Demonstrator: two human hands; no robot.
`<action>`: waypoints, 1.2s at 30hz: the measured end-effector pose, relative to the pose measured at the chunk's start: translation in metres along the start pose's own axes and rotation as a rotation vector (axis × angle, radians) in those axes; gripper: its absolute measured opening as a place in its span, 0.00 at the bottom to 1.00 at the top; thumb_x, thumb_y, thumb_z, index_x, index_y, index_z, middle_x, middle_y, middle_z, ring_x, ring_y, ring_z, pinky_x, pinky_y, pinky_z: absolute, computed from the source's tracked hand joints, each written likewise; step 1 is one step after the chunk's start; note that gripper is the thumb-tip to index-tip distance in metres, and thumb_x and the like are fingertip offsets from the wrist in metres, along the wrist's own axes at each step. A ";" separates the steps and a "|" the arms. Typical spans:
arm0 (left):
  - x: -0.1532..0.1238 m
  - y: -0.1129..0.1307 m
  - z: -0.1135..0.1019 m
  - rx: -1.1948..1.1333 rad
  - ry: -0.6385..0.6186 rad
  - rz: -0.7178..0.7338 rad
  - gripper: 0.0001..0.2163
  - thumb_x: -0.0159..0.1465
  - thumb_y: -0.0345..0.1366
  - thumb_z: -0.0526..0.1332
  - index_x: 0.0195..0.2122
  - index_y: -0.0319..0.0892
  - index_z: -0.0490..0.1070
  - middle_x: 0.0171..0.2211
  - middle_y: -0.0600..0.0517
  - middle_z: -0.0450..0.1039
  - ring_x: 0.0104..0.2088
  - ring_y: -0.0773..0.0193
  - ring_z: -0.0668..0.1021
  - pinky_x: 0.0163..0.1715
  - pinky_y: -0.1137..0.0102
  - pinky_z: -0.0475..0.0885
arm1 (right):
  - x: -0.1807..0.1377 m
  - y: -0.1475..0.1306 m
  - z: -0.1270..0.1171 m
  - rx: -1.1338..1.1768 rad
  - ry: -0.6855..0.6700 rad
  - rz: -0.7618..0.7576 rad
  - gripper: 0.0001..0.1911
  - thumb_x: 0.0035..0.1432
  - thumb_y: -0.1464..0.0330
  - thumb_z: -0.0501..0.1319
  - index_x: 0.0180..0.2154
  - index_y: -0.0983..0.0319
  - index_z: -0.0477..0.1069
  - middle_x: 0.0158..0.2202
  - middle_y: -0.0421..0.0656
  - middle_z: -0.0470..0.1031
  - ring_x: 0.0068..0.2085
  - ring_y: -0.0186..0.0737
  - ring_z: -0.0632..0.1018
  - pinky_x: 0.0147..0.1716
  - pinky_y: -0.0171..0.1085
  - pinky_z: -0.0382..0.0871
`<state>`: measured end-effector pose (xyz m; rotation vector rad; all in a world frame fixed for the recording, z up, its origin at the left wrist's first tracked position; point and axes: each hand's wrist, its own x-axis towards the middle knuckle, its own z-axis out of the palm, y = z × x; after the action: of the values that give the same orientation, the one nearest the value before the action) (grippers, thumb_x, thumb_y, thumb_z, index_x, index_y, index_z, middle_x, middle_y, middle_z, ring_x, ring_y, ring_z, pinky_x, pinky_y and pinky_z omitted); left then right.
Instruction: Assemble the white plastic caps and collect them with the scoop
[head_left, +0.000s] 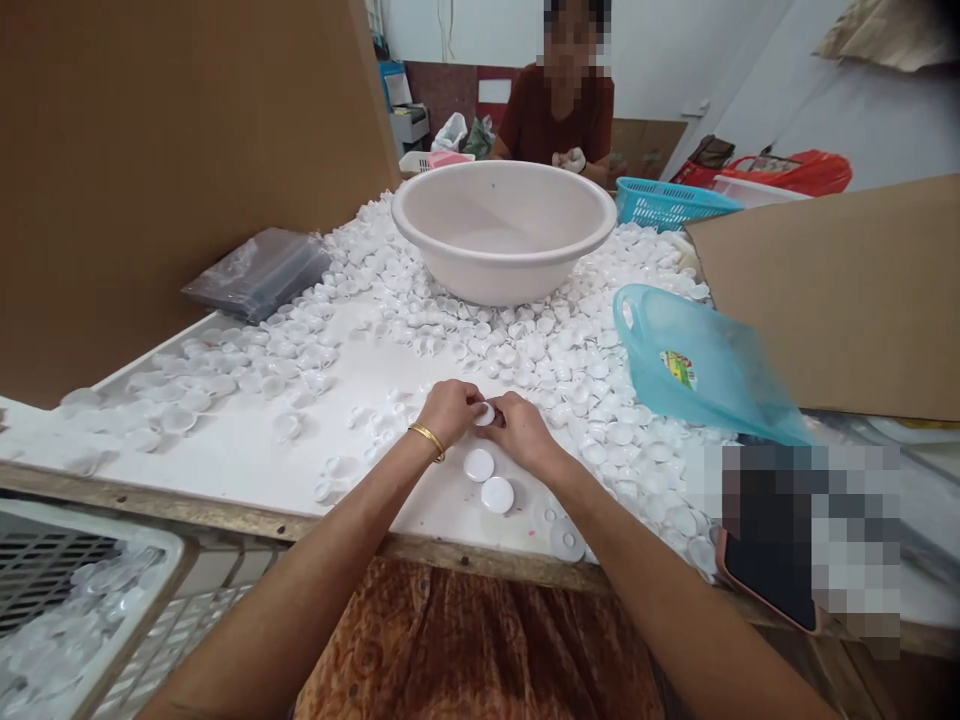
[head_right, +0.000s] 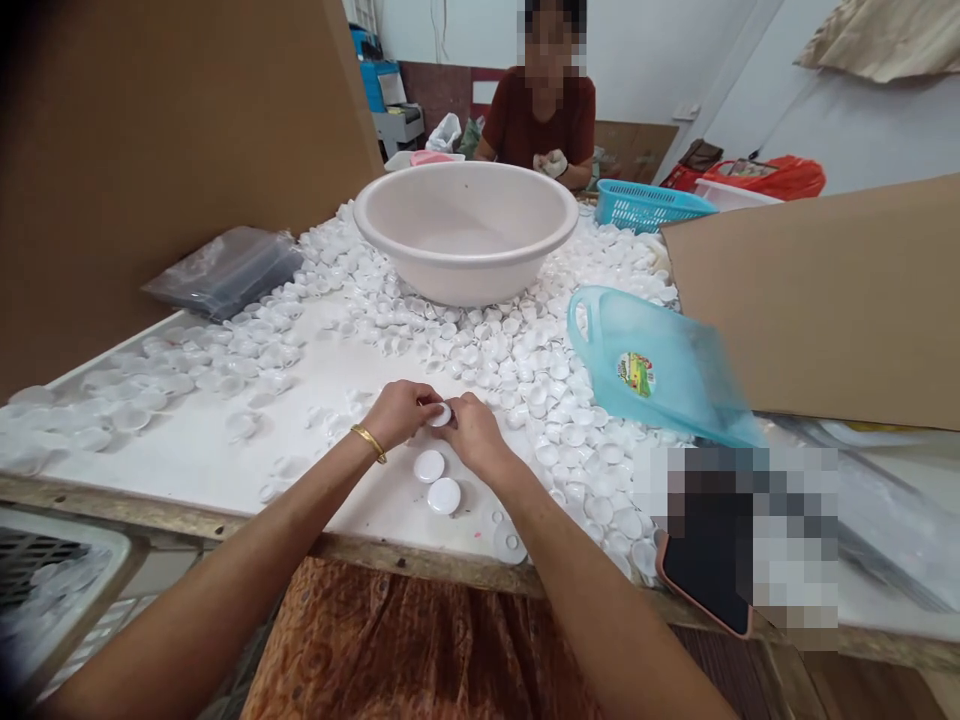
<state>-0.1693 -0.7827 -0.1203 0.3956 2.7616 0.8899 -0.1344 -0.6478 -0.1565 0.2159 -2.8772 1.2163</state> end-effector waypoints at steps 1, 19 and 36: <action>0.000 0.001 0.000 0.014 -0.008 0.016 0.05 0.53 0.32 0.59 0.28 0.41 0.75 0.22 0.53 0.72 0.27 0.65 0.73 0.30 0.72 0.66 | -0.001 0.000 0.000 0.032 0.008 0.012 0.12 0.47 0.68 0.64 0.37 0.62 0.71 0.31 0.40 0.67 0.30 0.33 0.69 0.30 0.33 0.63; -0.032 -0.024 0.006 0.416 0.175 0.690 0.12 0.63 0.27 0.49 0.42 0.37 0.70 0.45 0.45 0.70 0.50 0.59 0.68 0.49 0.62 0.67 | -0.015 -0.010 -0.003 -0.450 0.077 -0.333 0.14 0.60 0.72 0.50 0.44 0.63 0.71 0.47 0.47 0.72 0.46 0.45 0.70 0.43 0.45 0.64; -0.100 -0.006 -0.006 0.538 0.264 0.585 0.10 0.61 0.31 0.53 0.38 0.41 0.73 0.39 0.49 0.74 0.49 0.55 0.70 0.57 0.49 0.52 | -0.073 -0.021 -0.024 -0.243 -0.055 -0.338 0.20 0.61 0.72 0.47 0.53 0.62 0.64 0.55 0.43 0.66 0.59 0.41 0.60 0.57 0.48 0.49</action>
<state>-0.0778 -0.8223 -0.1071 1.3112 3.1583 0.2732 -0.0605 -0.6356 -0.1294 0.7041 -2.8389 0.8088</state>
